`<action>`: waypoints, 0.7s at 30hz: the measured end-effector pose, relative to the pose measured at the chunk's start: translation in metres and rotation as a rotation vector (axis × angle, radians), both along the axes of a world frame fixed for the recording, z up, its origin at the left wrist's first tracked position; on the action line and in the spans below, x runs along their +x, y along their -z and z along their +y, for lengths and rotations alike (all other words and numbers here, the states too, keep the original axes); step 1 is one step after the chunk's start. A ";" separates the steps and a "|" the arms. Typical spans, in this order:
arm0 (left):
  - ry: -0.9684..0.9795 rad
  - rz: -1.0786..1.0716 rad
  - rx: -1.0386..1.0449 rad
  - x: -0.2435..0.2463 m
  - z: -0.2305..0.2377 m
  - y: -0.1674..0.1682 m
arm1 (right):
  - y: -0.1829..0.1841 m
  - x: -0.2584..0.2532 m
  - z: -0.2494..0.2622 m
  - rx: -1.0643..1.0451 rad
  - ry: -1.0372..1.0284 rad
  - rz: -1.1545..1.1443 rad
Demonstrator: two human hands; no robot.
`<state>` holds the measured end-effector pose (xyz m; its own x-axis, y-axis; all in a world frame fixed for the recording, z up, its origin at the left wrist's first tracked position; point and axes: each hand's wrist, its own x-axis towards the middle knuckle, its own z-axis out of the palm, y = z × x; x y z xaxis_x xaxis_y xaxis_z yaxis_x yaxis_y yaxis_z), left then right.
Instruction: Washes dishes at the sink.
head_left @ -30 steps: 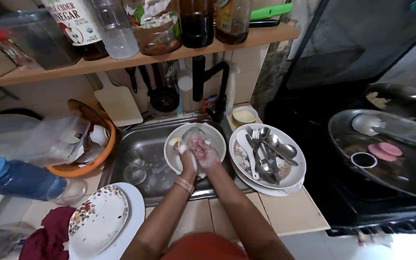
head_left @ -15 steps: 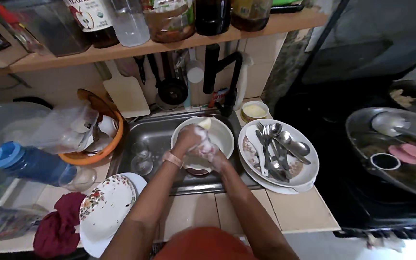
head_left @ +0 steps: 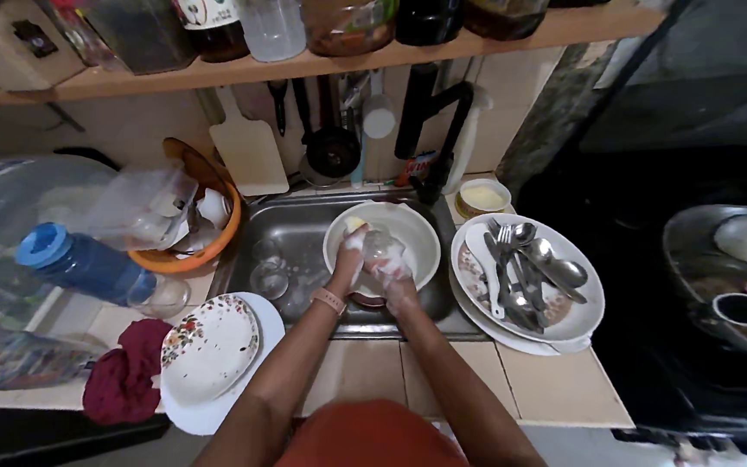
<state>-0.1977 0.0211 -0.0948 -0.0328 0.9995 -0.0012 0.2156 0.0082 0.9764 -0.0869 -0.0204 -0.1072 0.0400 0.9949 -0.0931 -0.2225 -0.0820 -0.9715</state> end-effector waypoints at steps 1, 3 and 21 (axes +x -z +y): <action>-0.024 0.012 -0.004 0.000 -0.001 -0.001 | 0.000 -0.001 0.001 0.008 0.008 -0.042; -0.042 0.073 -0.017 0.003 -0.002 -0.005 | -0.003 0.001 0.008 -0.029 0.038 -0.136; -0.251 1.082 -0.449 -0.155 0.034 -0.018 | -0.011 0.018 0.072 -0.419 -0.551 -1.348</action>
<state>-0.3528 0.0555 -0.0763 -0.4260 0.8823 -0.2001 0.8669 0.4613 0.1888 -0.0687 0.0515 -0.0964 -0.0332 0.8255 -0.5635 0.9374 -0.1699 -0.3041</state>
